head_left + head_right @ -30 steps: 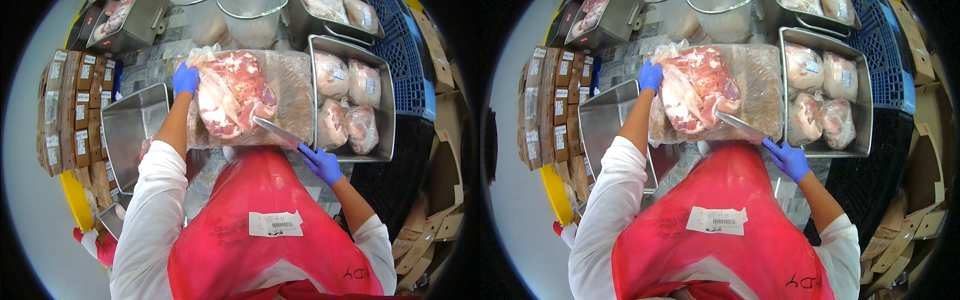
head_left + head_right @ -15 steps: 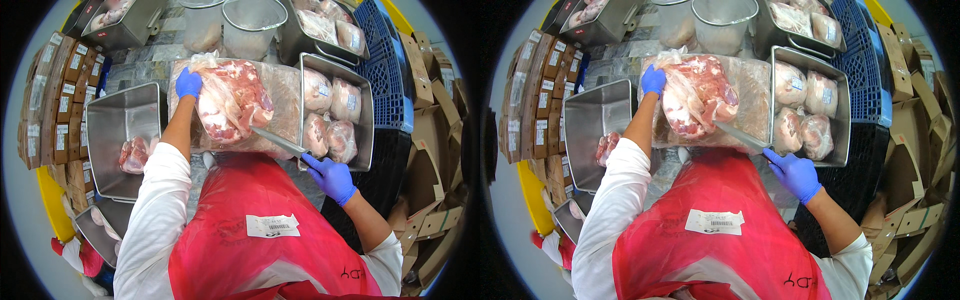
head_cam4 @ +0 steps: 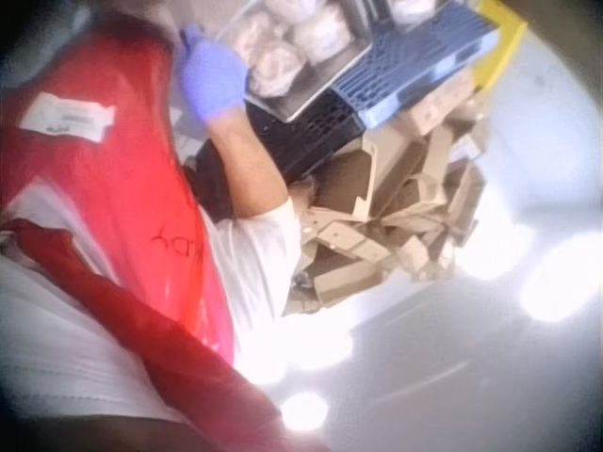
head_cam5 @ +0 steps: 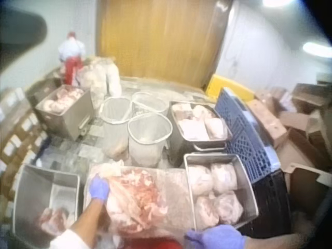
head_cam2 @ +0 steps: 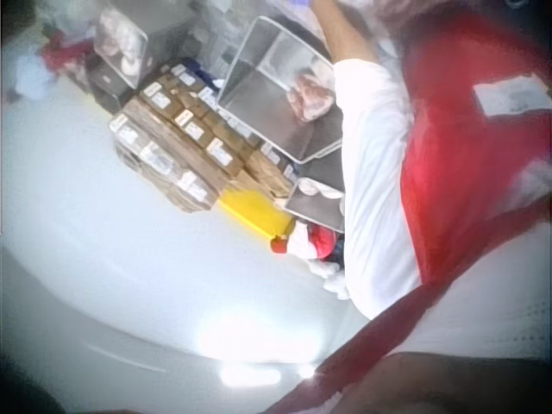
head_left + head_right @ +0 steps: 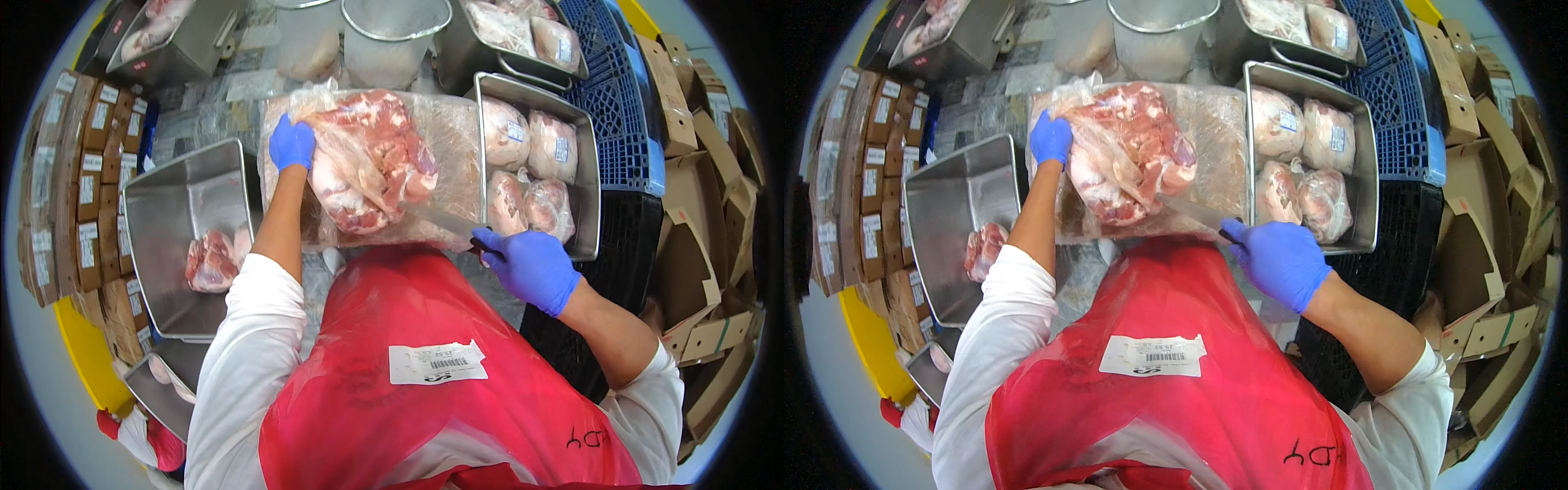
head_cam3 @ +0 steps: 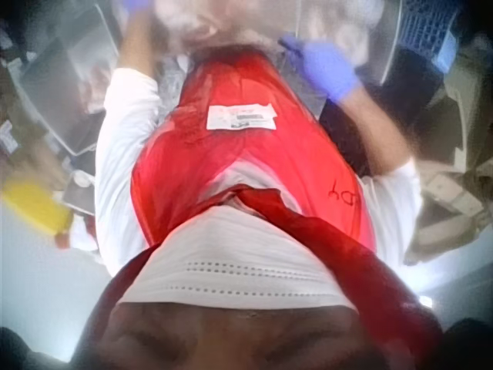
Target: The person uses a knife to cut a large piece of raw meat on a cutting board. They separate portions and place them into a metal tray. The person wears blue gloves and a red apron while working at a stainless steel table.
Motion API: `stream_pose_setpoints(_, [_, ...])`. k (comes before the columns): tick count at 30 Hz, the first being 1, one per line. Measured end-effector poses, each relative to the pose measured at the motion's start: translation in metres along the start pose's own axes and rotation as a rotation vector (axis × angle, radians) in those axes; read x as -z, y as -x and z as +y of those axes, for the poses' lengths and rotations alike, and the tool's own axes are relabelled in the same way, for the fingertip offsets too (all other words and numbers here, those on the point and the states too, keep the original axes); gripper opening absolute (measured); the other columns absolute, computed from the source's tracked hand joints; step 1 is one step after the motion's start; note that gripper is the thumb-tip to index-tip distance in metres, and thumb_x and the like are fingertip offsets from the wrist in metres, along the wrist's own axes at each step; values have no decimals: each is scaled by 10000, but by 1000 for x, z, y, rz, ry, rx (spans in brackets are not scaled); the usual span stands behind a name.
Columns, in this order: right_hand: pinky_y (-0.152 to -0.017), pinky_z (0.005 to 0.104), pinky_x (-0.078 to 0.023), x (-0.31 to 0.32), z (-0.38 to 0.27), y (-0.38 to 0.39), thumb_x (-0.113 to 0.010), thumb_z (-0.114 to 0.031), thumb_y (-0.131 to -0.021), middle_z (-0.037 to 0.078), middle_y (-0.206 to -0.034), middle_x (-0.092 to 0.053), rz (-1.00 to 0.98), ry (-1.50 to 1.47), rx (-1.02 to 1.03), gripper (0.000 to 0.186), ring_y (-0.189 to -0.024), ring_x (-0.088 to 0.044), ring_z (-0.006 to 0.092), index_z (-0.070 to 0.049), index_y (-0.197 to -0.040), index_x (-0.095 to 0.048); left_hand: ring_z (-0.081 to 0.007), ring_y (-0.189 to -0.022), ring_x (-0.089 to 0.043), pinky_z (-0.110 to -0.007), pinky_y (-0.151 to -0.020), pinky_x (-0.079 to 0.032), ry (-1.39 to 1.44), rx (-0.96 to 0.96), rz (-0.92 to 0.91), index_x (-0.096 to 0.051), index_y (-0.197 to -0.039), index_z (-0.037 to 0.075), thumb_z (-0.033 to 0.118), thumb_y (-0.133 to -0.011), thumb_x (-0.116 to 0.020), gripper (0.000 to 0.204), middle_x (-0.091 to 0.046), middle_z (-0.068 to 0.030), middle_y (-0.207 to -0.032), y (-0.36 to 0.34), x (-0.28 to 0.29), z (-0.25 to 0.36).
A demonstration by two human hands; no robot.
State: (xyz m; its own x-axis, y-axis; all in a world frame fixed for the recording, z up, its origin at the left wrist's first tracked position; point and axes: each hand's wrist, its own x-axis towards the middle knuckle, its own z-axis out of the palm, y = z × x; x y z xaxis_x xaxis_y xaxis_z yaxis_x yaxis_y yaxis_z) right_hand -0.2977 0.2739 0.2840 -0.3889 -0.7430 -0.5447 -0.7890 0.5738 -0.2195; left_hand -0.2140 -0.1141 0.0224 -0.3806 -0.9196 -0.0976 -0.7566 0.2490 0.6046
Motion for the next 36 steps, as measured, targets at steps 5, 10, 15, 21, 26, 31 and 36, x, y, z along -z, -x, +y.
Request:
stream_pose_setpoints(5, [-673, 540, -540, -42, 8, 13, -565, -336, -989, 217, -816, -697, 96, -138, -35, 373, -732, -679, 433, -199, -1328, -643, -455, -1106, -655, -498, -970, -507, -107, -10, -13, -644, -1285, 27, 308, -874, -539, 509, -676, -290, -1190, -17, 6, -7])
stream_pose_setpoints(10, [-833, 379, -557, -99, 32, 21, -668, -236, -963, 283, -1048, -696, 147, -787, -152, 433, -937, -725, 390, -109, -1373, -617, -473, -1080, -657, -528, -952, -505, -54, -29, 1, -657, -1231, 14, 290, -867, -548, 470, -683, -297, -1158, 0, 14, -7])
stream_pose_setpoints(15, [-829, 400, -553, -71, 23, 11, -654, -233, -969, 269, -1068, -692, 32, -741, -176, 411, -938, -716, 397, -82, -1351, -625, -488, -1051, -660, -544, -937, -506, -117, -10, -1, -658, -1193, 8, 287, -861, -548, 447, -684, -312, -1132, 10, 22, -2])
stream_pose_setpoints(21, [-841, 358, -559, -115, 31, 2, -665, -157, -971, 242, -1122, -716, 160, -644, -129, 454, -959, -737, 219, -72, -1409, -576, -489, -1057, -657, -544, -936, -506, -115, -17, 9, -660, -1193, 18, 287, -864, -544, 441, -687, -305, -1131, -4, 19, -15])
stream_pose_setpoints(26, [-978, 331, -520, -233, 38, -4, -655, -146, -991, 173, -1298, -689, 403, -1028, -109, 467, -1199, -648, 183, -91, -1445, -555, -481, -1103, -643, -520, -955, -502, -73, 43, -31, -663, -1198, 26, 278, -876, -532, 429, -678, -295, -1173, 10, 23, -6])
stream_pose_setpoints(31, [-949, 342, -536, -333, 17, -46, -658, -135, -982, 173, -1292, -686, 615, -1053, -83, 492, -1190, -676, 239, -106, -1459, -540, -471, -1113, -646, -509, -961, -501, -130, 65, -19, -661, -1196, 20, 276, -878, -539, 426, -672, -293, -1195, -1, 23, -17])
stream_pose_setpoints(36, [-943, 349, -543, -388, -22, -85, -647, -139, -987, 157, -1320, -673, 826, -1093, -92, 474, -1181, -681, 240, -115, -1450, -550, -467, -1120, -649, -500, -956, -510, -188, 63, 13, -676, -1183, 6, 278, -873, -554, 430, -671, -296, -1200, 4, 25, -11])
